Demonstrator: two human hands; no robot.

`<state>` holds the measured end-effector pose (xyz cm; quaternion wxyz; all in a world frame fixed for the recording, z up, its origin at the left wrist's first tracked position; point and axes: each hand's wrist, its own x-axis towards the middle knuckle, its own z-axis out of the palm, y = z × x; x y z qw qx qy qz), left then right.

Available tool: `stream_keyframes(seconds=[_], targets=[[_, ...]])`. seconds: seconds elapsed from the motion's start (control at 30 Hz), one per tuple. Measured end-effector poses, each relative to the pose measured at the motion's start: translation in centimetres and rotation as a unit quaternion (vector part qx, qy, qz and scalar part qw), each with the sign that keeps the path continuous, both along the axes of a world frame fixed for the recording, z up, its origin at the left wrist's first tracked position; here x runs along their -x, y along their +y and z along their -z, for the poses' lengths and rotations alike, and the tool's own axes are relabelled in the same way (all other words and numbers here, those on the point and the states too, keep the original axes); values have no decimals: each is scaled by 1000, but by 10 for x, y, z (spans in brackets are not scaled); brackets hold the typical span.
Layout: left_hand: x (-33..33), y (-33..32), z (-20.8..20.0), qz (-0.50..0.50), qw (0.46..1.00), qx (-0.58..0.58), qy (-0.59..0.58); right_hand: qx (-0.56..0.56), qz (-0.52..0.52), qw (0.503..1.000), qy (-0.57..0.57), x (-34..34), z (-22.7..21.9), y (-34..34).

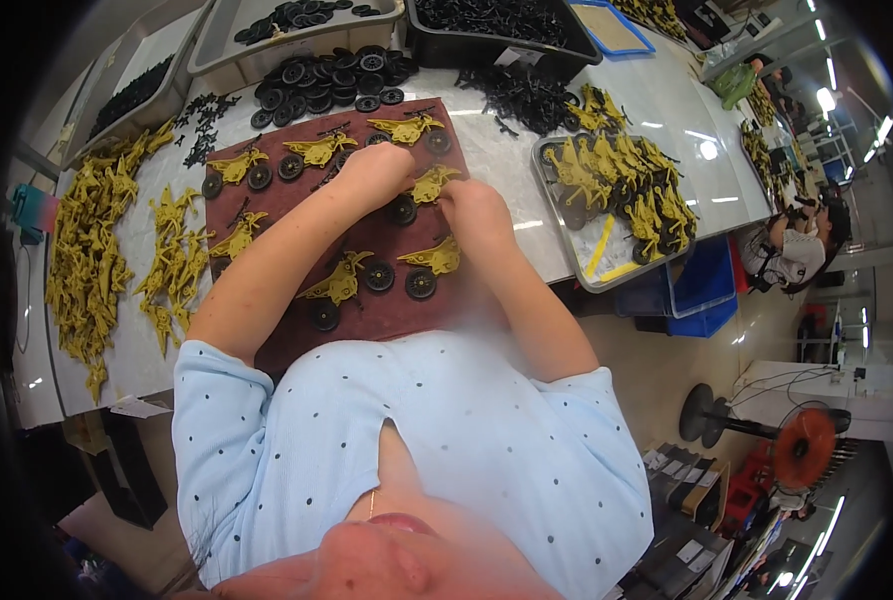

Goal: The person assembles plastic toy motorcycles by hand, attaching wheels and other plastic parts to the toy motorcycle bodies.

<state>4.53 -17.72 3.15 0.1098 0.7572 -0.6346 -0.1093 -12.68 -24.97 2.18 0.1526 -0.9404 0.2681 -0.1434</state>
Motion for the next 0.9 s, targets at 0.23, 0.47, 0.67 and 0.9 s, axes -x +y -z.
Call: stream_keyframes(seconds=[0.23, 0.47, 0.67, 0.9], targets=[[1, -1, -1, 9, 1000, -14, 13, 15, 9, 1000, 16, -3, 3, -2], [-2, -5, 8, 9, 1000, -9, 26, 22, 3, 997, 76, -14, 0, -2], [-1, -8, 7, 0, 1000, 0, 31, -37, 34, 992, 112, -26, -11, -4], [1, -10, 2, 17, 1000, -11, 11, -46, 21, 985, 163, -33, -10, -12]])
